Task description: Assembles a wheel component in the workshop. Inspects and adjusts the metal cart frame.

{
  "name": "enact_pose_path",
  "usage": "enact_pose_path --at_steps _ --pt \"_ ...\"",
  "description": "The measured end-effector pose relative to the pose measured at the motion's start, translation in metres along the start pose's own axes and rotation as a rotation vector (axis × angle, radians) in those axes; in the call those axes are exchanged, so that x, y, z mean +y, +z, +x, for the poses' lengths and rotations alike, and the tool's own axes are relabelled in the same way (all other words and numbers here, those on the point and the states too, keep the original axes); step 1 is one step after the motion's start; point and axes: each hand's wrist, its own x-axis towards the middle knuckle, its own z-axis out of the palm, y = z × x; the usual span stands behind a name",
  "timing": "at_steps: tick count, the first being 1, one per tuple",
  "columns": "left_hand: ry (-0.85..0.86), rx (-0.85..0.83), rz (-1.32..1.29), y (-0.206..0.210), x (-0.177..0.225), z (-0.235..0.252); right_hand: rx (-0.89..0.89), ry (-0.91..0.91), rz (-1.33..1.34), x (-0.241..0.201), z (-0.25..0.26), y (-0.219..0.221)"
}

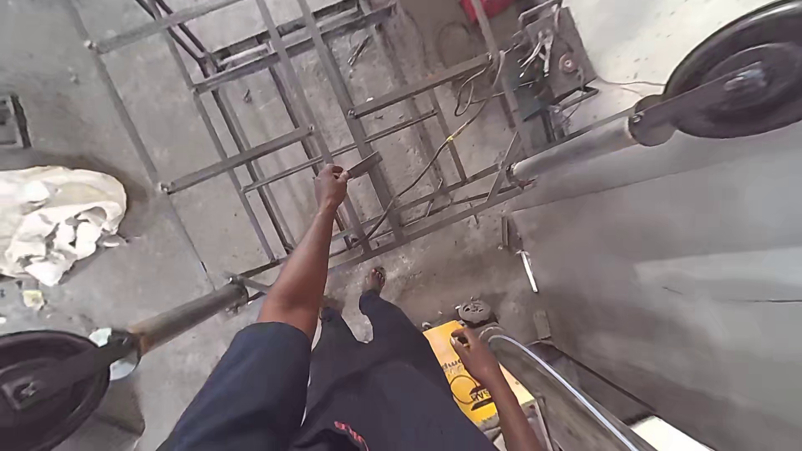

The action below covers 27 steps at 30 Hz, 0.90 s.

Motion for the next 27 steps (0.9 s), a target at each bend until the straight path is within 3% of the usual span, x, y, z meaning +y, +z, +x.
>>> enact_pose_path --at_steps 6,11,14,18,20,25,27 --pt "-0.085 -0.022 -0.183 -0.021 -0.083 -0.166 -0.097 -0.137 -0.106 -0.060 0.031 -0.011" --pt "-0.284 -0.055 -0.254 -0.009 -0.168 -0.299 -0.157 -0.433 -0.227 -0.165 0.084 -0.001" --pt "-0.315 -0.052 -0.261 -0.006 -0.194 -0.345 -0.181 -0.660 -0.338 -0.246 0.120 0.029" --pt "-0.264 0.004 -0.301 -0.014 -0.191 -0.364 -0.165 -0.830 -0.687 -0.326 0.172 0.085" --pt "-0.235 0.088 -0.390 -0.014 -0.192 -0.372 -0.141 -0.768 -0.864 -0.339 0.192 0.112" --pt "-0.292 0.253 -0.630 -0.029 -0.192 -0.391 -0.180 -0.248 -0.862 -0.357 0.221 0.166" --pt "-0.333 0.288 -0.683 -0.035 -0.193 -0.402 -0.238 -0.251 -0.965 -0.356 0.218 0.164"
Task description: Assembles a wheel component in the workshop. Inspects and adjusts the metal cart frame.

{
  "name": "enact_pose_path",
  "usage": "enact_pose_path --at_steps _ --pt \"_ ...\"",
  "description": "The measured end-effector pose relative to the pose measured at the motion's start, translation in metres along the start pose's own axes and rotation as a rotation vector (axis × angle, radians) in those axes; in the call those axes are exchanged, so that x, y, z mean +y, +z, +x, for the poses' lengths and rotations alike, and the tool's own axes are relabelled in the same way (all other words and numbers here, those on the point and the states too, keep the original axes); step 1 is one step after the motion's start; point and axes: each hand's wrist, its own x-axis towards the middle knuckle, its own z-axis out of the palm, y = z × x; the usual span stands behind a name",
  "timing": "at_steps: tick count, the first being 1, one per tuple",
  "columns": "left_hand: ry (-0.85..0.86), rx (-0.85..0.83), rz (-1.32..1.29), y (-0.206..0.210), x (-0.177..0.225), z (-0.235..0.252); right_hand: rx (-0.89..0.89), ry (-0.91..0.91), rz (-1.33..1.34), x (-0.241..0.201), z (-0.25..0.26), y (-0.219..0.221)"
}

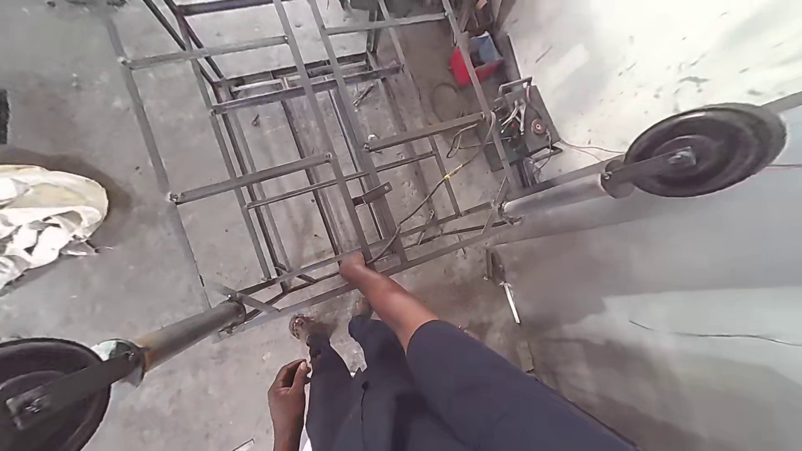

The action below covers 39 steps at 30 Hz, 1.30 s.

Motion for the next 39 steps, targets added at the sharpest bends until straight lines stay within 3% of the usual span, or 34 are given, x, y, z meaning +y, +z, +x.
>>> enact_pose_path --at_steps 3,6,9,13,18,22,27,30,33,36,39 --pt "-0.034 0.025 -0.074 -0.006 0.004 0.003 -0.032 -0.205 -0.194 0.006 -0.031 -0.033" --pt "-0.041 0.007 -0.119 -0.002 0.005 0.012 -0.005 -0.296 -0.222 0.012 -0.061 -0.053" --pt "-0.084 -0.065 -0.129 0.016 0.018 0.035 0.110 -0.327 -0.139 0.028 -0.094 -0.075" --pt "-0.262 -0.156 -0.173 0.058 0.059 0.065 0.309 -0.401 0.089 0.069 -0.149 -0.099" --pt "-0.512 -0.275 -0.590 0.120 0.126 0.090 0.501 -0.687 0.451 0.105 -0.248 -0.098" --pt "-0.540 -0.226 -0.981 0.153 0.184 0.101 0.523 -0.948 0.560 0.119 -0.317 -0.056" --pt "-0.472 -0.127 -1.028 0.167 0.201 0.097 0.489 -0.844 0.584 0.158 -0.341 0.005" --pt "-0.429 -0.194 -0.996 0.153 0.206 0.073 0.414 -0.735 0.625 0.178 -0.347 0.027" --pt "-0.363 -0.280 -0.928 0.143 0.211 0.040 0.230 -0.654 0.676 0.196 -0.348 0.042" --pt "-0.226 -0.327 -0.873 0.130 0.212 -0.004 0.140 -0.570 0.714 0.193 -0.340 0.047" --pt "-0.081 -0.414 -0.894 0.110 0.213 -0.040 0.211 -0.445 0.880 0.155 -0.336 0.033"
